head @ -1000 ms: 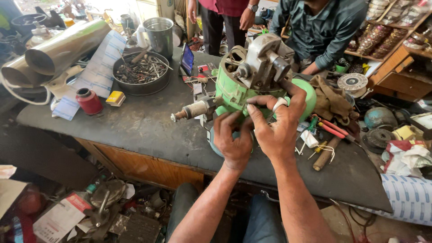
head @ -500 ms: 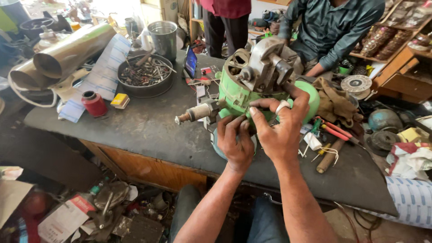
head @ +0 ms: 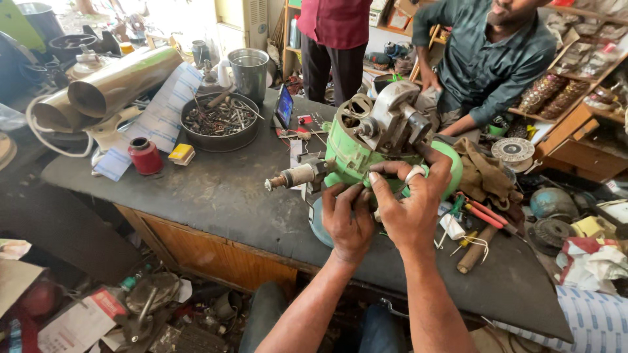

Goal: The person repairs a green electric motor on a cluttered workbench. They use a screwdriver to remove screws from the motor casing, then use a hammer to tap and loosen internal components. The person manipulates wires and parts of the motor throughout the process.

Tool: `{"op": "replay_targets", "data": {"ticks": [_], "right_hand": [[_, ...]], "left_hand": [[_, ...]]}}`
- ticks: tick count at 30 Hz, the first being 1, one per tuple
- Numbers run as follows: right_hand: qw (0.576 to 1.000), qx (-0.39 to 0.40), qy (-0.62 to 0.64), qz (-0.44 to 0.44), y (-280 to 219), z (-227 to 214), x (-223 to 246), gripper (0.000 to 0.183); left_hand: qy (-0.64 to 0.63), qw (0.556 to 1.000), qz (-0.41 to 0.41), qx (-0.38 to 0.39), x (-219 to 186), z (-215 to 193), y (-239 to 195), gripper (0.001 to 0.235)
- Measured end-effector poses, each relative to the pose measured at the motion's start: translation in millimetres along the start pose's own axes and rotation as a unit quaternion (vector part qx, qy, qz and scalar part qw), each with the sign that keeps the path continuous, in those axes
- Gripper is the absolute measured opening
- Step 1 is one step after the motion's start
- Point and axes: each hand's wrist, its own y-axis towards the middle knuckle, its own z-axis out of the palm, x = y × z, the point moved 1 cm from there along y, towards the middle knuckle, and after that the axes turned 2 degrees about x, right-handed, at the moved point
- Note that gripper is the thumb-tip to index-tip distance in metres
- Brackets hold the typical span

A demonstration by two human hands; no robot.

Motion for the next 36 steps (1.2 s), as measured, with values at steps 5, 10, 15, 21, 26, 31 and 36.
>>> {"op": "replay_targets", "data": {"ticks": [5,10,15,21,26,31,36], "right_hand": [[1.000,-0.002,0.022,-0.006,0.8,-0.3,2.0,0.016],[1.000,0.011,0.022,-0.004,-1.3,-0.9,-1.4,0.015],[1.000,0.016,0.019,-0.001,-1.2,-1.5,-1.2,0.016],[0.999,0.022,0.048,-0.004,-1.1,-3.7,-3.5,0.015],[0.998,0.026,0.046,-0.013,-1.1,-3.6,-7.2,0.014],[0.999,0.023,0.032,-0.029,0.2,-3.9,-7.0,0.014],[0.999,0.021,0.039,-0.024,0.8,-3.4,-5.5,0.014]], "left_hand": [[-0.027,0.999,-0.024,0.000,-2.8,-1.0,2.3,0.017],[-0.120,0.987,-0.106,0.013,-4.0,-1.0,2.9,0.027],[-0.041,0.999,-0.027,0.007,-6.8,-4.1,4.5,0.020],[-0.027,1.000,-0.010,-0.002,-5.4,-1.3,1.3,0.021],[-0.040,0.999,-0.030,0.001,-4.6,-0.1,-0.7,0.024],[-0.087,0.991,-0.101,0.000,-3.8,2.4,0.2,0.028],[-0.016,1.000,-0.021,-0.007,-4.8,-0.6,-1.0,0.022]]}}
